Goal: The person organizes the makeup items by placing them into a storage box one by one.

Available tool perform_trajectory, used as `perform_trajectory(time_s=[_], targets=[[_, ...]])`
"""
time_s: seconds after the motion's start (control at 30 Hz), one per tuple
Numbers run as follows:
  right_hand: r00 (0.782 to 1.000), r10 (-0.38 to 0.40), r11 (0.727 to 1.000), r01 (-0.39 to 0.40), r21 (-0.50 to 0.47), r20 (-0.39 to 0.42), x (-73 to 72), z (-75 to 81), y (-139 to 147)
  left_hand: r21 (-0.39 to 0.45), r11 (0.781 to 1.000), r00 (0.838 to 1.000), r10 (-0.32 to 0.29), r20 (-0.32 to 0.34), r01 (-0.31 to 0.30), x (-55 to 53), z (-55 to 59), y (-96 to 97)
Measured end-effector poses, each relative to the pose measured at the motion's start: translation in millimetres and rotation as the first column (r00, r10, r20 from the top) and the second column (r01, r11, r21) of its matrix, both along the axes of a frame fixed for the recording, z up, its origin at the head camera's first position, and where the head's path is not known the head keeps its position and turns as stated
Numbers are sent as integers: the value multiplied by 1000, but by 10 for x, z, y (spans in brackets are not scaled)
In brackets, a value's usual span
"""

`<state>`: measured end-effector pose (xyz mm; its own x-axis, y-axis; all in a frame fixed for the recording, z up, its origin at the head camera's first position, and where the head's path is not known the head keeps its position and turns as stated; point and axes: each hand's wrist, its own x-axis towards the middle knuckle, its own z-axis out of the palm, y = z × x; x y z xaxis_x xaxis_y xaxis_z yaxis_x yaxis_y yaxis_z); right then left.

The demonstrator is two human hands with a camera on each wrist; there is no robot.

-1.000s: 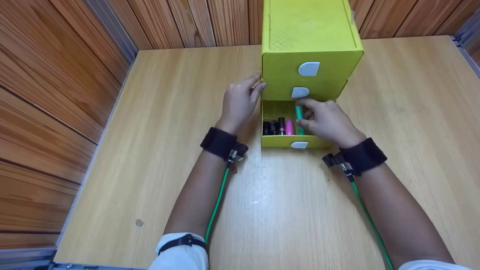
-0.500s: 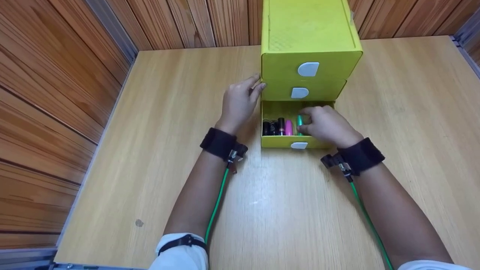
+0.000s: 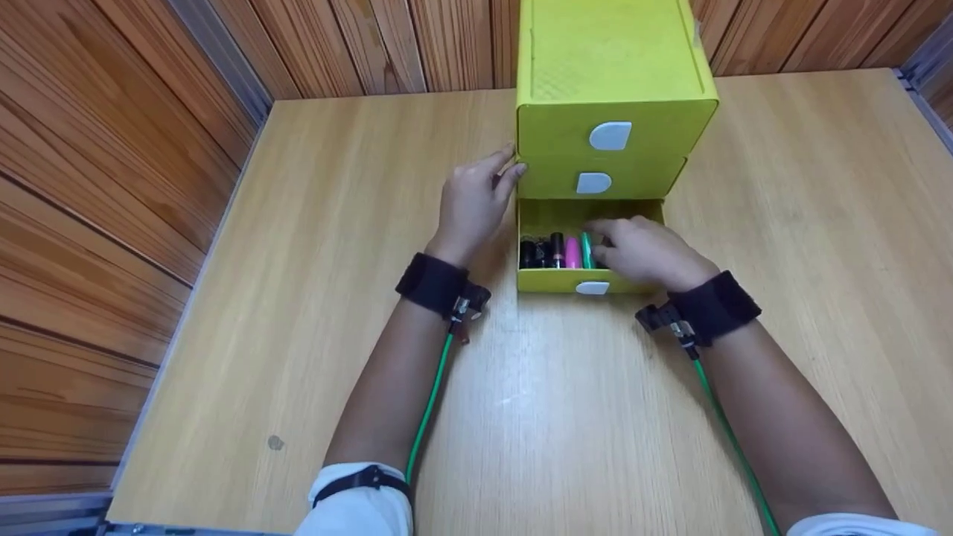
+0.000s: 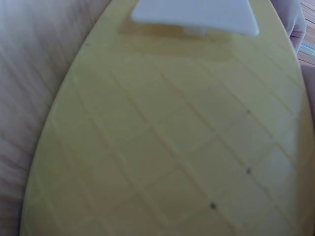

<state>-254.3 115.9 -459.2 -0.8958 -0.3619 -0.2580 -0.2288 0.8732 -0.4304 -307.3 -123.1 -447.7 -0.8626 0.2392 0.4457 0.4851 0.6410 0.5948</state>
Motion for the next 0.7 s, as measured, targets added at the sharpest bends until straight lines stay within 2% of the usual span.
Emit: perform_trajectory(time_s=[0.17, 0.33, 0.43, 0.53, 0.57, 0.63, 0.7], targets=[[1000, 19, 1000, -19, -14, -6, -32, -34, -17, 13, 1000, 1000, 5, 26, -5, -14, -20, -28], [1000, 14, 994, -16, -110, -13, -26, -23, 6, 19, 1000, 1000, 9, 7, -9, 3, -77, -58], [1000, -7, 980, 5, -201, -9, 11, 95, 86, 13, 1000, 1000, 12, -5, -12, 12, -88, -58], [995, -43, 961, 16, -276, -93, 66, 287, 205, 12, 1000, 1000, 7, -11, -6, 8, -69, -48], [988, -63, 953, 19, -303, -138, 89, 354, 244, 11, 1000, 1000, 5, -12, -4, 2, -64, -45], [959, -109, 933, 8, -361, -261, 130, 468, 317, 7, 1000, 1000, 2, -15, -2, -7, -54, -39], [904, -176, 901, -11, -433, -391, 162, 555, 380, 2, 1000, 1000, 2, -6, -2, -13, -50, -36]])
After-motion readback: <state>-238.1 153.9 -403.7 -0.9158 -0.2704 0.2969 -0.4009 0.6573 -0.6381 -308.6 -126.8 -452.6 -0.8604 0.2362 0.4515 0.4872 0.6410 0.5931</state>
